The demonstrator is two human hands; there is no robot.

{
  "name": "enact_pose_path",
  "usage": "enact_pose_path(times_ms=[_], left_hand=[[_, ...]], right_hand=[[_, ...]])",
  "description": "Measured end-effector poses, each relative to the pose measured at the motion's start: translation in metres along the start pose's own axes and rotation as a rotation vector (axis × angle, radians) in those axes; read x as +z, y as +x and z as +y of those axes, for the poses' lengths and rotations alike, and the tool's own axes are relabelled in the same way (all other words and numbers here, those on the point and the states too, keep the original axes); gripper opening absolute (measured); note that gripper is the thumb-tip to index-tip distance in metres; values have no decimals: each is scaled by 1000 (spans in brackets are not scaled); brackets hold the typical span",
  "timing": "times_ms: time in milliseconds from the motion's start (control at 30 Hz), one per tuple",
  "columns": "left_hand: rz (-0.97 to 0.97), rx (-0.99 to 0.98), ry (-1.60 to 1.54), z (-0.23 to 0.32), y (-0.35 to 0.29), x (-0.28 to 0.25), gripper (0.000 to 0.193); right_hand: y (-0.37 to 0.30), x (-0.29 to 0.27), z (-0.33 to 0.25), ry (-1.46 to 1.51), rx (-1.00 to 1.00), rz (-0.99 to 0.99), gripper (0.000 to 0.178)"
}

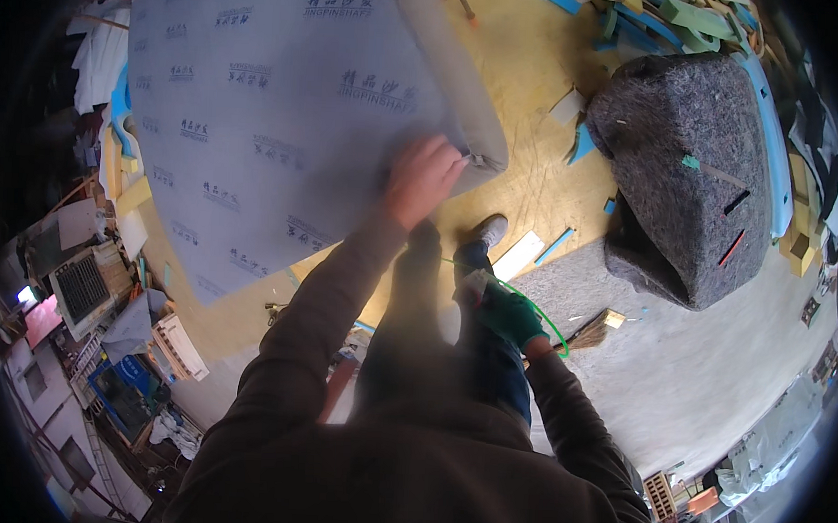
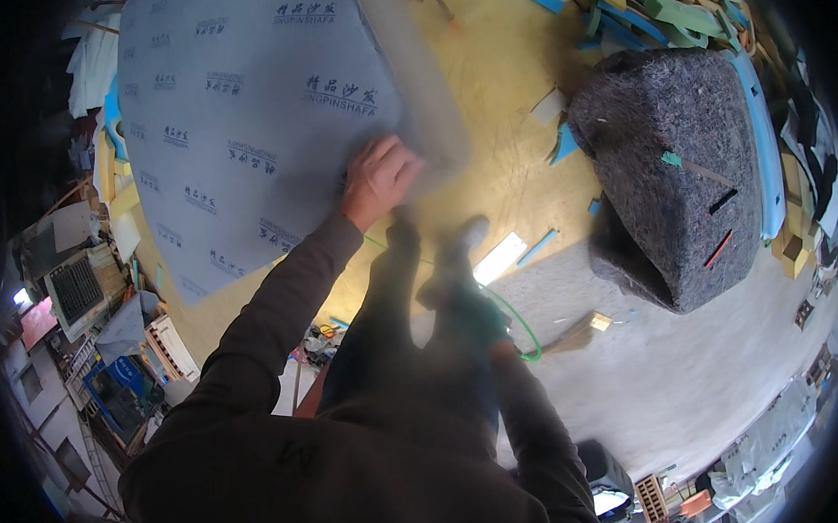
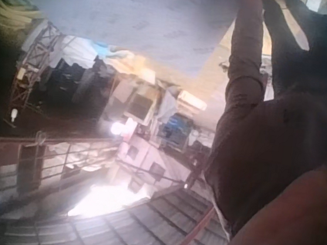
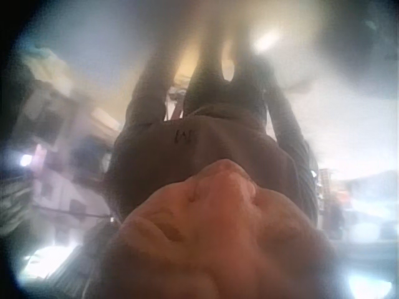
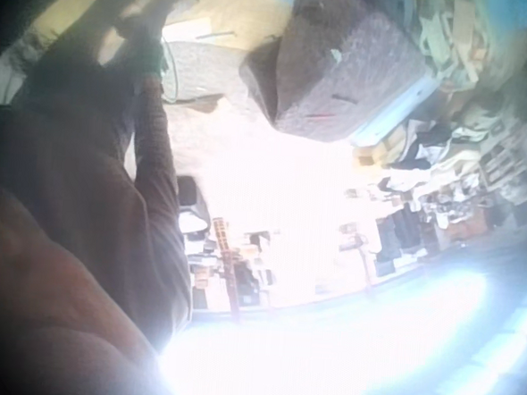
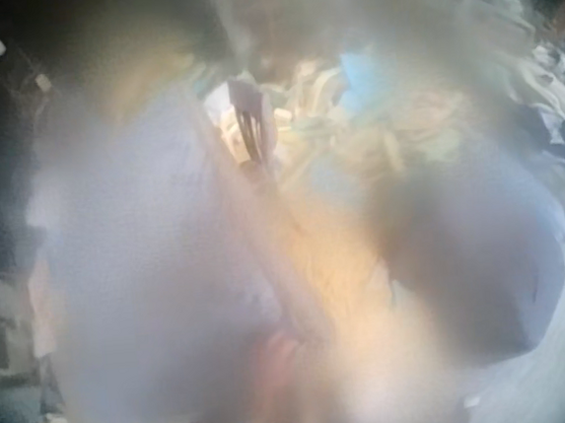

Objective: The person staples a large gray fabric sheet onto a rectangular foam cushion using a pneumatic staple gun. They pull and smooth the fabric, then drive staples along the edges and corners to secure it. The person repositions the cushion multiple times to access different sides.

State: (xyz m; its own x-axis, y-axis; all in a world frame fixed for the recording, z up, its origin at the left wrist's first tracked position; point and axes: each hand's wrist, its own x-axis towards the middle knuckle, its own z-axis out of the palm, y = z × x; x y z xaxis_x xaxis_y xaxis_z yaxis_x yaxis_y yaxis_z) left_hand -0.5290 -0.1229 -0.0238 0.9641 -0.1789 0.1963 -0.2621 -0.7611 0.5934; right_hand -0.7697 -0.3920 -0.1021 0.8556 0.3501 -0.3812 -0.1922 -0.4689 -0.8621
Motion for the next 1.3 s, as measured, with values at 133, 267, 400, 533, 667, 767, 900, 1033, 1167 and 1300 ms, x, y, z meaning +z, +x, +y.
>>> enact_pose_path(times_ms=[133, 267, 400, 533, 667, 767, 900, 1033, 1167, 1300], left_hand=[[30, -60, 127, 11, -11, 17, 5], [236, -105, 63, 22, -22, 37, 6], [266, -79, 20, 20, -25, 34, 11], [183, -77, 41, 15, -19, 19, 11], [128, -51, 35, 13, -16, 22, 8], [201, -46, 30, 14, -22, 35, 9], [209, -80, 105, 17, -33, 44, 18], [229, -55, 118, 29, -41, 43, 35], [137, -144, 156, 42, -51, 42, 45], [195, -115, 172, 43, -56, 43, 47]], right_hand=[[-10, 13, 11, -126, -15, -162, 36], [-11, -14, -8, -495, 145, -398, 37], [-8, -49, -30, 0, -47, -114, 44], [13, -81, -31, -259, 87, -137, 48], [29, -109, -46, -271, 277, -145, 47], [39, -120, -66, -171, 388, -108, 42], [48, -138, -97, 71, 323, -59, 19], [84, -156, -141, 410, 500, 39, 13], [139, -171, -179, 383, 340, -54, 13], [178, -154, -183, 259, 167, -132, 13]])
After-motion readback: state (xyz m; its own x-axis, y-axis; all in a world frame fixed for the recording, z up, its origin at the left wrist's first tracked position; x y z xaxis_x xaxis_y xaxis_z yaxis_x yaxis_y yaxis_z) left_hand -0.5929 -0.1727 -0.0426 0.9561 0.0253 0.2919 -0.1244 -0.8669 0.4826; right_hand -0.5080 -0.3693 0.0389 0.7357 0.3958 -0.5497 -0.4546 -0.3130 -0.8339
